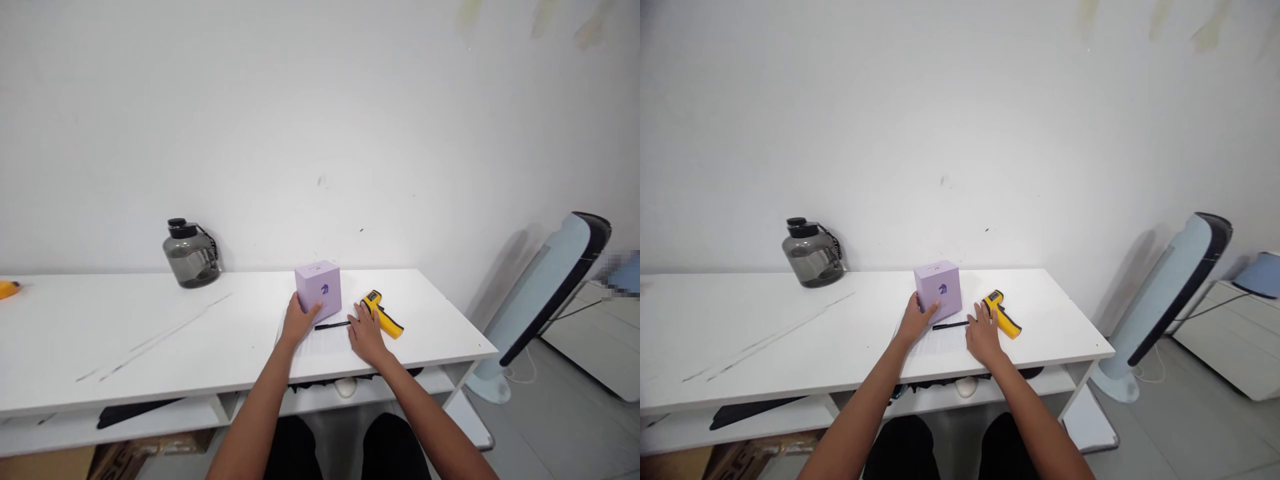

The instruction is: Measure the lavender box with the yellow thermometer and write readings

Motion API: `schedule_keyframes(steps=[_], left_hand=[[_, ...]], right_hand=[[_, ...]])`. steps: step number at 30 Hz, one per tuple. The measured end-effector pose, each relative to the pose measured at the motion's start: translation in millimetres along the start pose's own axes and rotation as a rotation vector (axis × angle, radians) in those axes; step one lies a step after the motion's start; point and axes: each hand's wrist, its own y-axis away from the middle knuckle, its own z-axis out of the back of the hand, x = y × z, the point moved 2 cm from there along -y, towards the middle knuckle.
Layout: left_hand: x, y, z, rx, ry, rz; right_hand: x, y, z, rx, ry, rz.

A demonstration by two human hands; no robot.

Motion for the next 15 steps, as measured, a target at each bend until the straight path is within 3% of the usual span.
schedule_keyframes(steps=[3,8,12,15], left_hand=[[1.0,-1.0,-0.8,0.014,-0.018,0.01],[2.7,-2.8,-1.9,0.006,-0.026,0.014],[2.4,-1.8,-2.2,0.013,-0.01,-0.004],[1.8,-0.9,-1.9,0.019,-0.007,0.008]], right_hand=[[1.8,-0.5,6.2,0.025,-0.067,-0.024],[1.7,5.2,14.8,-0.048,-0.217,0.005],[-3.0,8.5,16.9,-0.178,-0.302,-0.089],[-5.6,9.7,18.5,-0.162,-0.335,-0.106]])
